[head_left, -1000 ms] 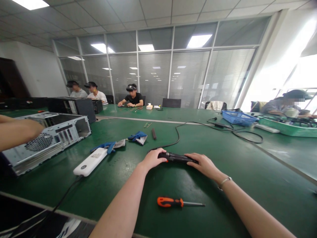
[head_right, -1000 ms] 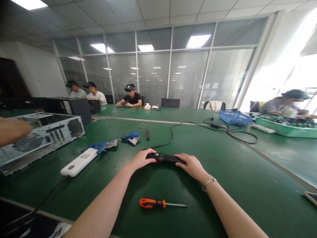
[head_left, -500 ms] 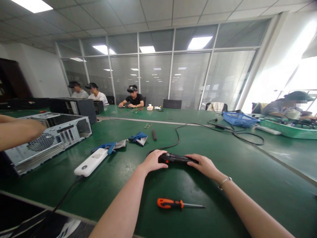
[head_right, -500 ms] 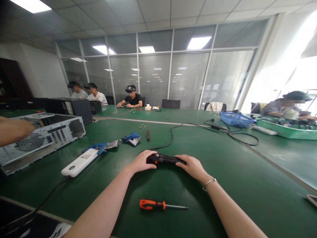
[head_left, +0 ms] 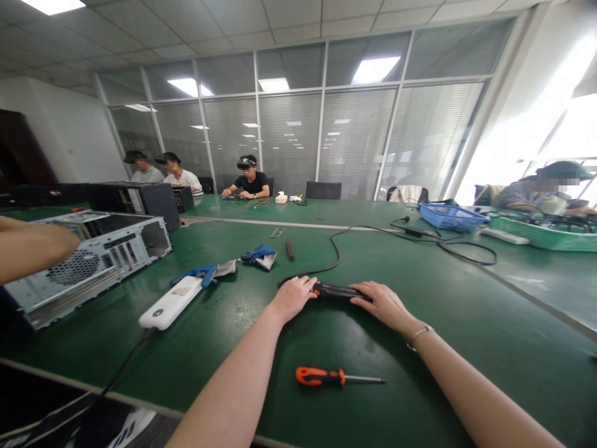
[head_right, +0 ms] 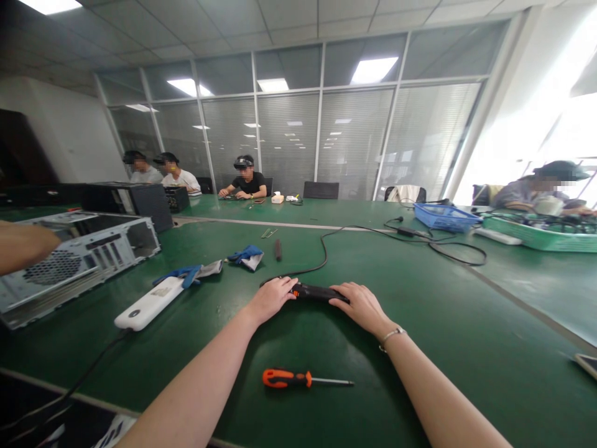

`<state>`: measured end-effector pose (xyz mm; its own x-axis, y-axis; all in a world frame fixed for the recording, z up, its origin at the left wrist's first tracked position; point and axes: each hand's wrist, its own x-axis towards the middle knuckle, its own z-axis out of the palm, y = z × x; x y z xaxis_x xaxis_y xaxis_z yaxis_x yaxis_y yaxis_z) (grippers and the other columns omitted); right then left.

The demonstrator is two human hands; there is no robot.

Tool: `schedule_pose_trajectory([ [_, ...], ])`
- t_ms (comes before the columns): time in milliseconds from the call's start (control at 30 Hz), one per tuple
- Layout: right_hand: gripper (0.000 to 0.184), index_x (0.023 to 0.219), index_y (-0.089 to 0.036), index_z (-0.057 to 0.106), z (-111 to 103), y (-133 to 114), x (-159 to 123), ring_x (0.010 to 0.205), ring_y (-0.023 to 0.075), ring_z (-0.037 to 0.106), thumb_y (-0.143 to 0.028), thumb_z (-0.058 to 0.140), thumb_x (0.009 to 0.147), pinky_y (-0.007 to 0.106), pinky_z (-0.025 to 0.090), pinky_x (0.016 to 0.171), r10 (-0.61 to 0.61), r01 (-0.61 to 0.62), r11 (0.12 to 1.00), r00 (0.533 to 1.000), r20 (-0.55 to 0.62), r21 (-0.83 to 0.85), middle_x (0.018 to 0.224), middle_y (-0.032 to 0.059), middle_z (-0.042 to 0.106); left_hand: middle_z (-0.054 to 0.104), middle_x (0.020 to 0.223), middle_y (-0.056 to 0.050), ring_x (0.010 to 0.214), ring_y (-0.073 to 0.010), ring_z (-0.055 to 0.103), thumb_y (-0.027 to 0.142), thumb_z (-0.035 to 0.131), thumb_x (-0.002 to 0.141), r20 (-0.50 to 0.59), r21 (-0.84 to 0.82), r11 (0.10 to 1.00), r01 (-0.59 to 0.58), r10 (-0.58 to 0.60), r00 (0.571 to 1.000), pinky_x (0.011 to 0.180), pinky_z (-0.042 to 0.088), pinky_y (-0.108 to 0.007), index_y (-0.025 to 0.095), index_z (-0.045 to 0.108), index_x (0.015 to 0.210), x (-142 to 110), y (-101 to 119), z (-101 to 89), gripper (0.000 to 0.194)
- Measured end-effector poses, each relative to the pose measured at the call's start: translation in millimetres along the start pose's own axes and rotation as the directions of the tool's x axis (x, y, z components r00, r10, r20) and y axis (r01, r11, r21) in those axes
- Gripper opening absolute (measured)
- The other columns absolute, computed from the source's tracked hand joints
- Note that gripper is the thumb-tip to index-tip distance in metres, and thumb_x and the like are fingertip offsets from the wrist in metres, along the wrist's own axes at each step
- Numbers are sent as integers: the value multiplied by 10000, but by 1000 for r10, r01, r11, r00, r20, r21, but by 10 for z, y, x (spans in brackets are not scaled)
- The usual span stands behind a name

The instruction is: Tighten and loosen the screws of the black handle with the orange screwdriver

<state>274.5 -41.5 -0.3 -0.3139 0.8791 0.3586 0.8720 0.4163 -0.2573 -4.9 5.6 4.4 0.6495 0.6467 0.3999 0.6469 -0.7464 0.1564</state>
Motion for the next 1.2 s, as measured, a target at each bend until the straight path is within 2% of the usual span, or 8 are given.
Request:
schedule_pose_trajectory([
  [267,410,1146,-294,644,25,15,12,883,223,627,-546,428,906,346,474,771,8,-9,1000,1000,-23,-26,1001,33,700,619,1205,-121,1059,-251,609,317,532,935,-48,118,992,-37,42,998,958,463,-374,149,499,1294,-5,-3,29,398],
  [467,429,1190,-292,620,57,13,-6,910,224,629,-552,434,904,352,466,797,10,-14,998,998,-59,-58,1024,34,698,621,1193,-107,1050,-237,611,323,534,936,-68,169,985,-40,52,996,951,468,-363,163,485,1294,-24,-2,29,395],
  [633,433,1181,-285,622,78,-20,-16,914,237,621,-561,449,896,377,444,820,7,-14,996,997,-78,-86,1007,42,696,564,1281,-123,1133,-272,559,410,638,854,-73,164,983,-79,91,993,990,436,-392,172,461,1313,-27,22,24,547],
  [867,420,1145,-285,639,69,-18,2,844,221,627,-563,441,900,357,451,784,3,-9,997,998,-64,-81,949,42,699,621,1175,-137,1013,-275,622,280,626,874,-59,226,973,-47,62,996,924,465,-385,126,496,1267,55,107,120,442],
  [1067,427,1133,-280,653,77,-19,8,840,230,627,-567,449,892,363,457,776,20,-24,998,998,-59,-62,924,49,699,631,1174,-136,982,-273,639,276,624,876,-50,195,980,-31,42,998,899,477,-382,134,514,1264,67,114,119,428],
  [1200,428,1126,-291,663,76,-8,17,841,231,632,-571,437,894,364,470,768,41,-44,998,997,-64,-38,938,49,701,628,1207,-128,1039,-273,623,253,666,843,-84,117,993,-29,39,996,951,454,-389,138,538,1260,42,109,95,450],
])
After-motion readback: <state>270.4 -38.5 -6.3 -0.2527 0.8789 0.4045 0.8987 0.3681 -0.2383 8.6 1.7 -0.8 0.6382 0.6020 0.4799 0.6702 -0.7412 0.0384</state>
